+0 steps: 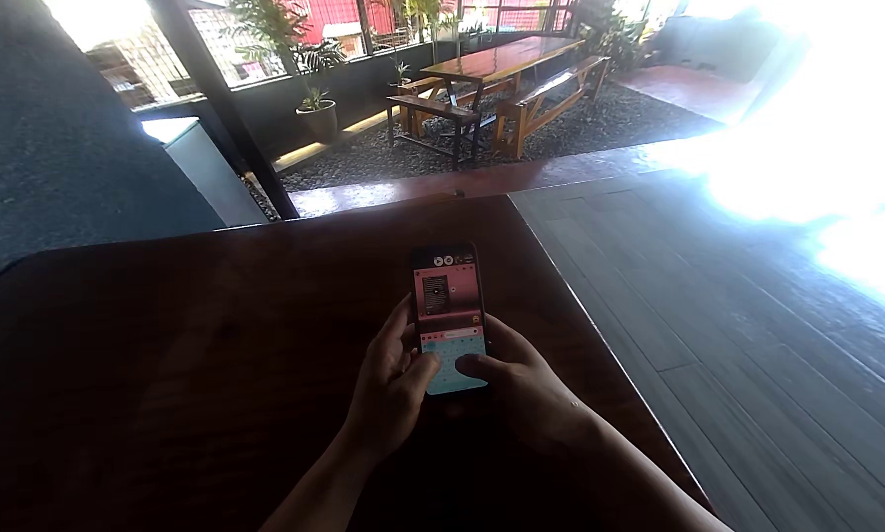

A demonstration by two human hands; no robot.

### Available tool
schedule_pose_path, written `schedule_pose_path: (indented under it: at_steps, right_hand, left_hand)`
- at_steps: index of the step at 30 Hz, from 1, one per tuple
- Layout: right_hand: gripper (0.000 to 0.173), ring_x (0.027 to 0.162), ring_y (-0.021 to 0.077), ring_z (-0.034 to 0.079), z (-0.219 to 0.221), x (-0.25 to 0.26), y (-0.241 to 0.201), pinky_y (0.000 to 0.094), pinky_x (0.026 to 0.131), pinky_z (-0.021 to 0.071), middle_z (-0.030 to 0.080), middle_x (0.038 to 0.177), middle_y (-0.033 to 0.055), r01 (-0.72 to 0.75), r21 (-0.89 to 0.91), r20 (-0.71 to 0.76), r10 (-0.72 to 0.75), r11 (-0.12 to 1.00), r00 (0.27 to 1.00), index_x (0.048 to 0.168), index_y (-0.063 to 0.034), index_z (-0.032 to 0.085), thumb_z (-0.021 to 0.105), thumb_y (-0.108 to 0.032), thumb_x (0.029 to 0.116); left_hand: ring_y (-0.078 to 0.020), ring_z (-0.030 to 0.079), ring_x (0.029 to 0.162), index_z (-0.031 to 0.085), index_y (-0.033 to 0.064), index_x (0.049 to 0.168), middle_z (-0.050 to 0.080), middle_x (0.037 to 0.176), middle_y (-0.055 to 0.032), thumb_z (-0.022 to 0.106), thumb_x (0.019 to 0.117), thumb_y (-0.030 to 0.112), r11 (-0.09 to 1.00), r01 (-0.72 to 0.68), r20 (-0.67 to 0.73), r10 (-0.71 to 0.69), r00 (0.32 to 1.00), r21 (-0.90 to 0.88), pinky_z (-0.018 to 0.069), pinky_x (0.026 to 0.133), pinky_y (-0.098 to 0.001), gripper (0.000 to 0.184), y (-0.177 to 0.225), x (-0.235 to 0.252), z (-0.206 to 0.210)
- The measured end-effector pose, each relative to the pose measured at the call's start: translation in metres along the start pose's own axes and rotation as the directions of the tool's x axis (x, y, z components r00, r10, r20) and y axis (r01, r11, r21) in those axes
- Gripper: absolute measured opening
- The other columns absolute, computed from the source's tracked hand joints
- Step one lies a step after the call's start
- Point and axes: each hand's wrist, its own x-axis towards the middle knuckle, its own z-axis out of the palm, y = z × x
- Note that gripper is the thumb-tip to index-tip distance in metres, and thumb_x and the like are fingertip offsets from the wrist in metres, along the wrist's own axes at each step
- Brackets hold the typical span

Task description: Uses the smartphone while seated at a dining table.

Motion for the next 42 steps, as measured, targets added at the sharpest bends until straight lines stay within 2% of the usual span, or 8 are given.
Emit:
schedule_pose_path:
  at_steps: [6,12,14,18,21,34,36,42]
  right_hand:
    - [0.031,0.091,0.0327,0.074,0.0011,-0.0022,-0.001,0.0454,0.073,0.0648,0.069,0.112,0.0239,-0.018,0.055,-0.001,0.018,0.998,1.0,0.135,-0.0042,0.054,0.046,-0.007,0.1052]
    - [0.04,0.095,0.035,0.073,0.0039,-0.0043,-0.0046,0.049,0.075,0.0641,0.068,0.115,0.0248,-0.056,0.09,0.003,0.056,0.994,0.998,0.139,-0.0058,0.052,0.034,-0.004,0.1035]
    - [0.041,0.095,0.0351,0.073,0.0035,-0.0046,-0.0039,0.0489,0.076,0.0641,0.068,0.116,0.0248,-0.052,0.086,0.009,0.051,0.995,0.999,0.141,-0.0062,0.05,0.036,-0.003,0.1027]
    - [0.048,0.098,0.0328,0.073,0.0014,-0.0037,-0.0025,0.0459,0.08,0.0649,0.067,0.118,0.0225,-0.012,-0.006,0.063,0.012,1.0,0.998,0.14,-0.0051,0.048,0.051,0.006,0.094]
    - [0.051,0.099,0.0324,0.073,0.0019,-0.0029,-0.0016,0.0448,0.079,0.0652,0.067,0.119,0.022,-0.011,-0.038,0.048,0.013,0.999,0.999,0.14,-0.0057,0.049,0.052,0.01,0.0909]
    - [0.039,0.095,0.0353,0.073,0.0015,-0.0038,-0.0054,0.0484,0.076,0.064,0.067,0.116,0.0253,-0.051,0.078,0.011,0.05,0.996,0.999,0.136,-0.0058,0.053,0.035,-0.004,0.1023]
    - [0.036,0.092,0.0345,0.073,0.0018,-0.0039,-0.0042,0.0467,0.074,0.0643,0.068,0.113,0.0255,-0.036,0.063,-0.002,0.036,0.997,0.999,0.135,-0.0046,0.054,0.037,-0.004,0.1026]
    - [0.029,0.086,0.0314,0.074,0.0035,-0.0014,0.0035,0.043,0.067,0.0655,0.07,0.106,0.0221,0.037,-0.032,-0.09,-0.039,0.999,0.995,0.13,-0.005,0.058,0.06,-0.004,0.1003]
  left_hand:
    - [-0.0223,0.07,0.109,0.043,0.015,0.153,0.07,0.123,-0.009,0.052,0.0905,0.003,1.0,0.006,0.004,-0.006,1.0,-0.018,0.0608,0.09,-0.0355,0.064,0.0005,-0.0009,-0.0003]
    - [-0.0247,0.068,0.112,0.042,0.0143,0.152,0.067,0.127,-0.011,0.052,0.0927,0.005,0.998,0.025,0.002,-0.025,1.0,-0.06,0.06,0.093,-0.0376,0.061,-0.0027,-0.0002,-0.0031]
    - [-0.0241,0.069,0.111,0.043,0.0155,0.151,0.068,0.126,-0.0098,0.053,0.0925,0.004,0.998,0.037,-0.01,-0.038,0.999,-0.05,0.0605,0.092,-0.0377,0.061,-0.0018,-0.0002,-0.0022]
    - [-0.0245,0.069,0.11,0.042,0.0143,0.152,0.068,0.125,-0.0109,0.052,0.0916,0.003,0.997,0.039,-0.005,-0.039,0.999,-0.064,0.0603,0.092,-0.037,0.062,-0.0006,-0.0013,-0.0016]
    - [-0.0237,0.068,0.113,0.043,0.0154,0.152,0.066,0.129,-0.0097,0.05,0.0902,0.003,0.998,0.038,-0.001,-0.038,0.999,-0.055,0.0603,0.093,-0.0376,0.064,-0.0002,-0.0012,-0.0019]
    - [-0.0258,0.067,0.115,0.041,0.0162,0.153,0.065,0.131,-0.0113,0.05,0.0882,0.001,0.994,0.061,0.02,-0.059,0.998,-0.091,0.0594,0.094,-0.0404,0.068,-0.001,-0.0004,-0.003]
    - [-0.0254,0.067,0.116,0.041,0.0166,0.154,0.065,0.132,-0.011,0.05,0.0882,0.0,0.994,0.059,0.026,-0.057,0.998,-0.093,0.0595,0.094,-0.0399,0.068,-0.001,-0.0005,-0.0028]
    - [-0.0214,0.067,0.115,0.035,0.0202,0.158,0.066,0.131,-0.0068,0.052,0.0886,0.0,0.998,0.063,0.08,-0.06,0.995,-0.032,0.0589,0.094,-0.0359,0.074,0.0011,-0.0015,-0.0001]
